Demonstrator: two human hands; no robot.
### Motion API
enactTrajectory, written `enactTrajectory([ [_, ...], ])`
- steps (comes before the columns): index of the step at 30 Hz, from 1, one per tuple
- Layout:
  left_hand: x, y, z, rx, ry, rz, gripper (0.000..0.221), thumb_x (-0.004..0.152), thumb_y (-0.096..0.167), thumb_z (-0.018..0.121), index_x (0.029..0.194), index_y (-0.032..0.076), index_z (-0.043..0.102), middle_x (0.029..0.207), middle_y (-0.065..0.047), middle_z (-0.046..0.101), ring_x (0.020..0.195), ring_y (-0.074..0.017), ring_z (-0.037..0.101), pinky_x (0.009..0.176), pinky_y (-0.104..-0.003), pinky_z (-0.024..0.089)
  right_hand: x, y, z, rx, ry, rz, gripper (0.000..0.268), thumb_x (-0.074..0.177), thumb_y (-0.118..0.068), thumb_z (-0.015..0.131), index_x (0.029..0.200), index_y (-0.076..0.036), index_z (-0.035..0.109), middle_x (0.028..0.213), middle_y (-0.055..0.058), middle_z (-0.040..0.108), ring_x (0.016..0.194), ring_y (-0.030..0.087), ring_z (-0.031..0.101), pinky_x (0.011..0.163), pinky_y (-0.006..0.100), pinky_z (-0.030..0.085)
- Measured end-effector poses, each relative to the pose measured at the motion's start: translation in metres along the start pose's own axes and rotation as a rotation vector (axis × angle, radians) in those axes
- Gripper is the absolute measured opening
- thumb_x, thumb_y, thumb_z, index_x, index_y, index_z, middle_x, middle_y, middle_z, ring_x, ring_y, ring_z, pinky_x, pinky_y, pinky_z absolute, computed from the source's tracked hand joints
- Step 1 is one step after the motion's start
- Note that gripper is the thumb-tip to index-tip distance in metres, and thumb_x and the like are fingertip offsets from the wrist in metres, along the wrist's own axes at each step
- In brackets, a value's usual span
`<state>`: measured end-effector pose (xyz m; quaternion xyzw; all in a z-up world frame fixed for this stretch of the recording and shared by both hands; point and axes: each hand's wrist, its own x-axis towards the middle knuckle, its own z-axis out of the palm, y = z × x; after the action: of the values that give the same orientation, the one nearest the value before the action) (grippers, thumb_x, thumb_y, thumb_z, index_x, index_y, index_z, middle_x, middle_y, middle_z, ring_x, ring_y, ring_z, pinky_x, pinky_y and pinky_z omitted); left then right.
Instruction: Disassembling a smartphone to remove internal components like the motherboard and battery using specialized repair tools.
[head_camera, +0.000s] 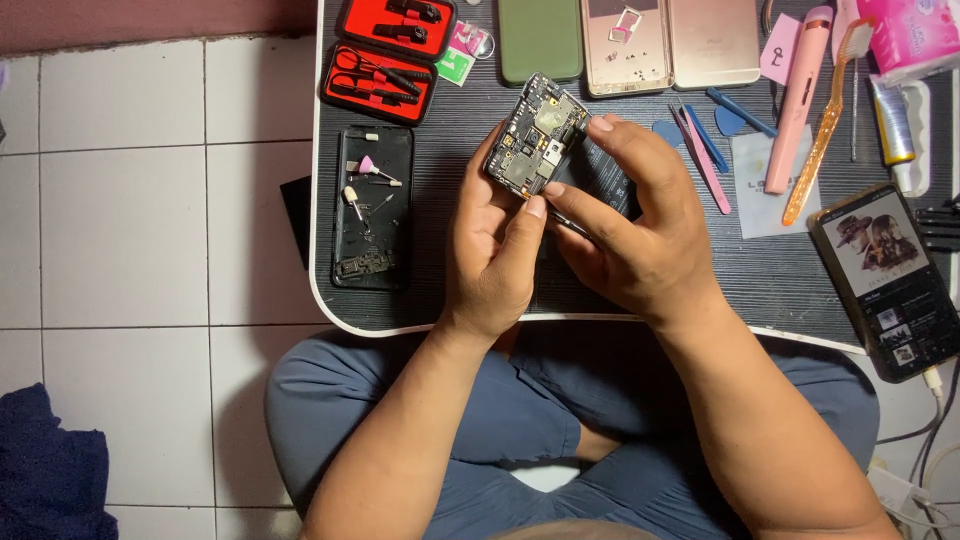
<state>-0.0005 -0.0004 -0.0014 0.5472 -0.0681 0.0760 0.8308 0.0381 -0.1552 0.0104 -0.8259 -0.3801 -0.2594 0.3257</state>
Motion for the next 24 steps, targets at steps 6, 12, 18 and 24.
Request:
enactTrajectory([
  [6,-0.0014,-0.0029,-0.0004,-0.045,-0.009,-0.011,0.056,0.104,-0.008,0.044,0.158,0.001,0.031,0.148,-0.016,0.054,0.131,-0.0191,0.057,0.115,-0.030,0.046,-0.0004,0.0000,0.0006,-0.032,0.007,-0.012,0.032,0.094,-0.008,0.091,0.121,-0.005,0.074,0.144,0.018,0.048,0.133,0.039,0.056,0.116,0.053,0.055],
  [12,-0.0021,-0.0015,-0.0022,0.012,-0.035,0.025,0.053,0.105,-0.005,0.045,0.157,0.000,0.033,0.150,-0.016,0.053,0.136,-0.0207,0.056,0.121,-0.032,0.044,-0.0008,0.0000,-0.0004,-0.033,-0.009,-0.015,0.039,0.093,-0.008,0.093,0.127,-0.007,0.074,0.146,0.018,0.047,0.133,0.040,0.057,0.117,0.054,0.055],
  [18,-0.0024,-0.0016,-0.0012,0.030,-0.030,0.025,0.054,0.106,-0.006,0.045,0.158,0.000,0.032,0.150,-0.016,0.053,0.134,-0.0205,0.057,0.120,-0.032,0.046,0.0009,-0.0006,-0.0014,-0.039,-0.022,-0.015,0.041,0.092,-0.007,0.092,0.128,-0.007,0.073,0.145,0.019,0.047,0.133,0.041,0.056,0.117,0.055,0.054],
  [24,-0.0024,0.0063,0.0019,0.057,-0.019,-0.015,0.053,0.105,-0.005,0.044,0.156,-0.001,0.033,0.149,-0.017,0.054,0.135,-0.0215,0.056,0.119,-0.031,0.045,-0.0024,0.0000,-0.0002,-0.051,-0.024,-0.002,0.042,0.092,-0.007,0.092,0.129,-0.009,0.073,0.146,0.018,0.047,0.134,0.041,0.056,0.119,0.054,0.054],
])
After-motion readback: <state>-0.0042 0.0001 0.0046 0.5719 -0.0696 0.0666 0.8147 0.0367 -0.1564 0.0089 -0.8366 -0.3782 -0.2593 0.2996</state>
